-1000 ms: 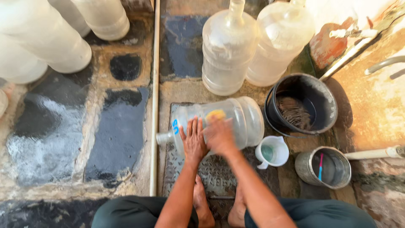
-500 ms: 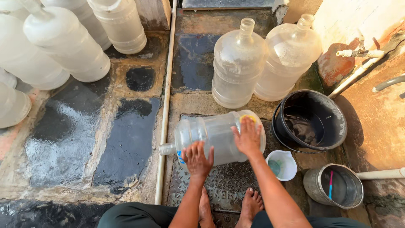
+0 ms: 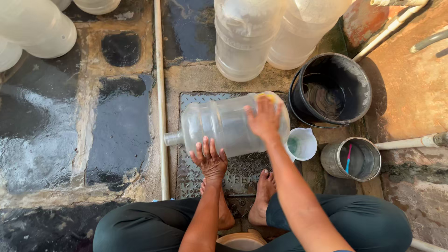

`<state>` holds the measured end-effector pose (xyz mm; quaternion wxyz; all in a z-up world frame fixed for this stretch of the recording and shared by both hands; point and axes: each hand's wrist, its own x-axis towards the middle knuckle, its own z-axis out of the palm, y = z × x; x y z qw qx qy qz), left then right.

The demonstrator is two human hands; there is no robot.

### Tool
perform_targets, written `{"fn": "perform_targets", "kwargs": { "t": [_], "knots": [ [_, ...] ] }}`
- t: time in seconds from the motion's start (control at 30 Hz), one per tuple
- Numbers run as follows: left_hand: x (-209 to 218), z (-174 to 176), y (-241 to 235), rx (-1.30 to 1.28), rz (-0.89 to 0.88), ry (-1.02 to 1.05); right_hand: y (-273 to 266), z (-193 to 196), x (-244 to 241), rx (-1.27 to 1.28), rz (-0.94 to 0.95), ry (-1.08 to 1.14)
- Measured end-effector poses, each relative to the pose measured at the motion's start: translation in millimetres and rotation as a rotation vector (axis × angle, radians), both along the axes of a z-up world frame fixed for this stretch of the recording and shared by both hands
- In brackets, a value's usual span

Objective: The person scrubs the exterior of a large plastic water jug with a yellow sponge while sitting on the floor. They repeatedly pour water from a white pitcher onto the jug to rinse it and continue scrubbing different sections of the container.

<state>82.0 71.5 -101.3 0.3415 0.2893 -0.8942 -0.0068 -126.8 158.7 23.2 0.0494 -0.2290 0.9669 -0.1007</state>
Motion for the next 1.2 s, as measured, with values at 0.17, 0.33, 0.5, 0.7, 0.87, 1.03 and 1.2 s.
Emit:
{"fn": "perform_targets", "kwargs": {
  "t": [0.17, 0.33, 0.5, 0.7, 0.87, 1.03, 1.2],
  "knots": [
    [12.9, -42.8, 32.6, 0.063, 0.067, -0.049, -84.8, 13.7, 111.1, -0.120, 0.701, -0.205],
    [21.8, -7.0, 39.6, 0.065, 0.144, -0.113, -11.3, 4.4, 50.6, -0.003, 0.279, -0.079],
    [-14.7, 61.6, 9.2, 0.197, -0.017, 0.010, 62.9, -20.1, -16.5, -0.189, 0.127, 0.174],
    [-71.7, 82.9, -37.9, 0.155, -0.135, -0.156, -32.8, -25.8, 58.2, -0.157, 0.397, -0.053],
    [-49.7, 44.3, -19.0, 0.150, 0.061, -0.319, -31.6, -7.1, 53.9, -0.100, 0.427, -0.068],
    [-1.1, 9.0, 16.0, 0.071, -0.111, -0.154, 28.8, -6.7, -28.0, -0.091, 0.178, 0.088],
    [-11.4, 11.6, 9.7, 0.139, -0.035, -0.050, -14.1, -26.2, 9.5, -0.104, 0.195, 0.048]
  ]
}}
